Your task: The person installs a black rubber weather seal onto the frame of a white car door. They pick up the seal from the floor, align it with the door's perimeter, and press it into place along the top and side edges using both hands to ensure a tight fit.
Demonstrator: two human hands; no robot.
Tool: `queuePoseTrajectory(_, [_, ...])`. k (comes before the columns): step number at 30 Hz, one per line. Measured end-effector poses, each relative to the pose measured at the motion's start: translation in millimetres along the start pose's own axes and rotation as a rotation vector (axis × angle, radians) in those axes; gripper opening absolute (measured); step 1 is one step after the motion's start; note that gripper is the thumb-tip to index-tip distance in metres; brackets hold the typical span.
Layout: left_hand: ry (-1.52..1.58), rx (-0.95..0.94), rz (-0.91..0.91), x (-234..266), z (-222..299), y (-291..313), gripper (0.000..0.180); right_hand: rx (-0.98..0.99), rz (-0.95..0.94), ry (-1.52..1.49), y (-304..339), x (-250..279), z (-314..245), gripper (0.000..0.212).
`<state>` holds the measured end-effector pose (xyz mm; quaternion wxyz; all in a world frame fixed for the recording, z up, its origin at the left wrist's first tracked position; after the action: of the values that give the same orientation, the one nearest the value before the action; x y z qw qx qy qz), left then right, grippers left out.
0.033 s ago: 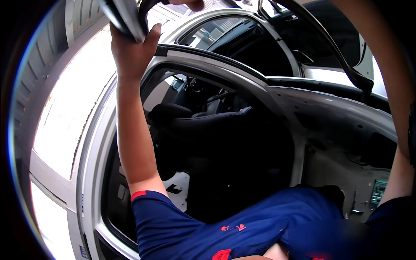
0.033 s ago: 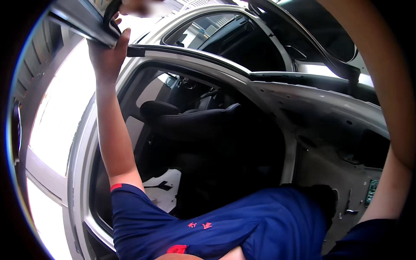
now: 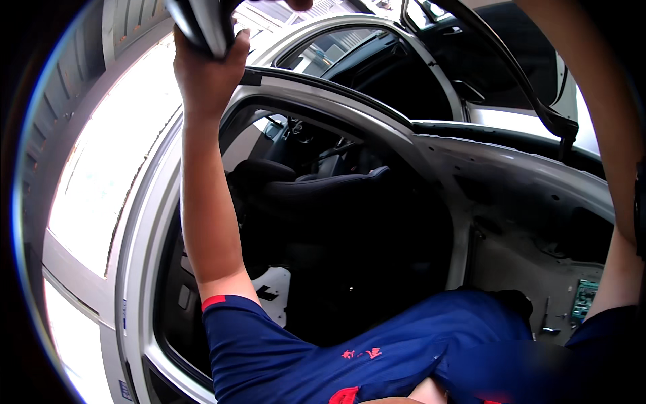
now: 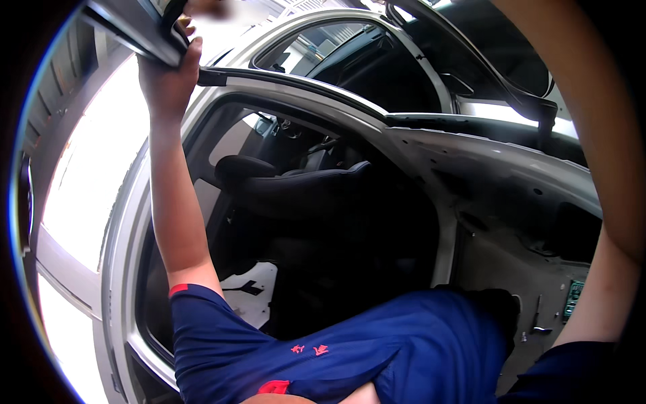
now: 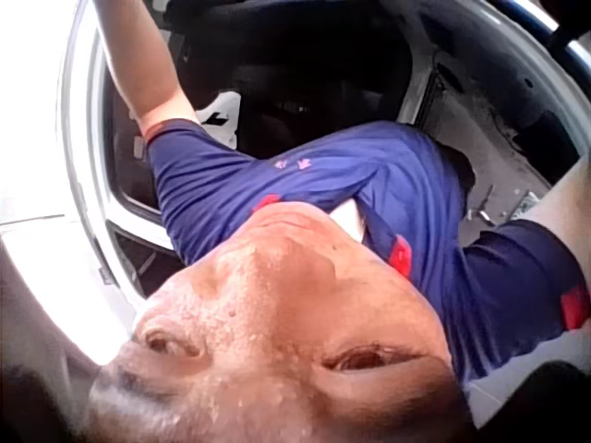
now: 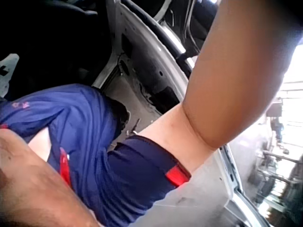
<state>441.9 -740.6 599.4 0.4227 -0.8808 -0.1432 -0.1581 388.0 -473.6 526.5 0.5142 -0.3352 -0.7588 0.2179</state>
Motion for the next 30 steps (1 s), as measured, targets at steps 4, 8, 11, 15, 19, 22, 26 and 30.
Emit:
queuePoseTrajectory(4, [0.125, 0.076, 0.027, -4.3, 3.8, -3.2, 0.030, 0.188, 0.071, 0.044, 4.0, 10.5, -12.5, 0.031])
queuePoseTrajectory(8, [0.029, 0.132, 0.069, 1.6, 23.5, -5.4, 0.025, 0.244, 0.113, 0.123, -5.8, 2.0, -12.1, 0.036])
queuePoseTrajectory(11, [0.250, 0.057, 0.231, 10.3, 44.8, -16.2, 0.066, 0.201, -0.006, -0.198, -28.6, -4.7, -16.5, 0.038])
queuePoseTrajectory(15, [0.222, 0.064, 0.275, 15.7, 58.8, -27.2, 0.060, 0.217, 0.035, -0.132, -39.7, -3.4, -32.0, 0.026])
queuePoseTrajectory(19, [0.276, 0.174, 0.183, 16.9, 65.5, -27.7, 0.059, 0.135, 0.057, 0.114, -28.1, 4.7, -53.5, 0.022])
queuePoseTrajectory(22, [0.143, -0.021, 0.468, 31.0, 87.8, -31.4, 0.061, -0.187, 0.103, 0.292, -32.9, 2.5, -53.5, 0.025])
queuePoseTrajectory(26, [0.257, -0.023, 0.456, 35.2, 98.0, -38.9, 0.058, 0.004, 0.117, 0.229, -27.9, -1.1, -50.8, 0.024])
queuePoseTrajectory(30, [0.294, 0.092, 0.211, 32.6, 94.2, -39.4, 0.048, -0.059, 0.008, -0.001, -19.9, 8.8, -18.9, 0.028])
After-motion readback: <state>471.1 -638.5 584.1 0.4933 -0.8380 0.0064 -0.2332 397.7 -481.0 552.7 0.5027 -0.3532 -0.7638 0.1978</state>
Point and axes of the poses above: each hand's wrist, its own y-axis away from the middle knuckle, its own x-axis out of the back of the hand, z = x × y, the point moved 5 cm from there along -y, towards the middle knuckle
